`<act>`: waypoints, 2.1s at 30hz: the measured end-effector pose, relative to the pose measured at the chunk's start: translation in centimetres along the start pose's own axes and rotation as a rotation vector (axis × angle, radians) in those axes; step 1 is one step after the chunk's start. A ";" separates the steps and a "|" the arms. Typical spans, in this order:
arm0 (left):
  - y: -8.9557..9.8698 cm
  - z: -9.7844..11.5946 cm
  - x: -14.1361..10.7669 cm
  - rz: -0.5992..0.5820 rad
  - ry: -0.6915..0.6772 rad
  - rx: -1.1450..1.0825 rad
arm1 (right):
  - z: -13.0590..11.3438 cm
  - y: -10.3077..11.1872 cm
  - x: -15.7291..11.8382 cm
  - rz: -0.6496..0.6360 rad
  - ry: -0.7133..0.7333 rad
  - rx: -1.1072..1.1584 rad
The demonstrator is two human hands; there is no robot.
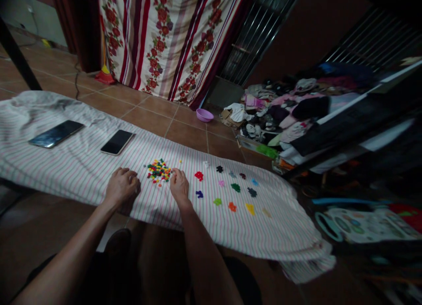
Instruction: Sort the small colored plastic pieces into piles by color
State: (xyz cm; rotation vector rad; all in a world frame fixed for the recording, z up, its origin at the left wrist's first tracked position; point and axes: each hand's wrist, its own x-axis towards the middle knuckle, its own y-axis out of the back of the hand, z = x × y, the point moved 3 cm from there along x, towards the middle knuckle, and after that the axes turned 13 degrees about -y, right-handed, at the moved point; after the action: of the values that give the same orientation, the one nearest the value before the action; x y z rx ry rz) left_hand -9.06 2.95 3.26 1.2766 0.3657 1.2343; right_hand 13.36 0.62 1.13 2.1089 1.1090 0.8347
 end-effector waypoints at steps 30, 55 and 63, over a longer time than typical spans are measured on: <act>0.5 3.4 2.2 0.092 0.175 -0.306 | 1.2 -0.5 0.6 0.134 -0.128 -0.002; -3.1 4.2 -0.4 0.451 0.119 -0.143 | 1.4 -0.7 -0.3 0.050 -0.152 0.180; -4.1 2.3 1.0 0.276 0.148 -0.016 | 1.3 -1.2 -0.5 0.053 -0.027 0.159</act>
State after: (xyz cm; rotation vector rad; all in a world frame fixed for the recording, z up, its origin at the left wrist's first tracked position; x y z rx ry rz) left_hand -4.91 3.38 0.94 1.2542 0.2909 1.5680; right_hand 13.51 0.50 -0.68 2.2823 1.1435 0.7623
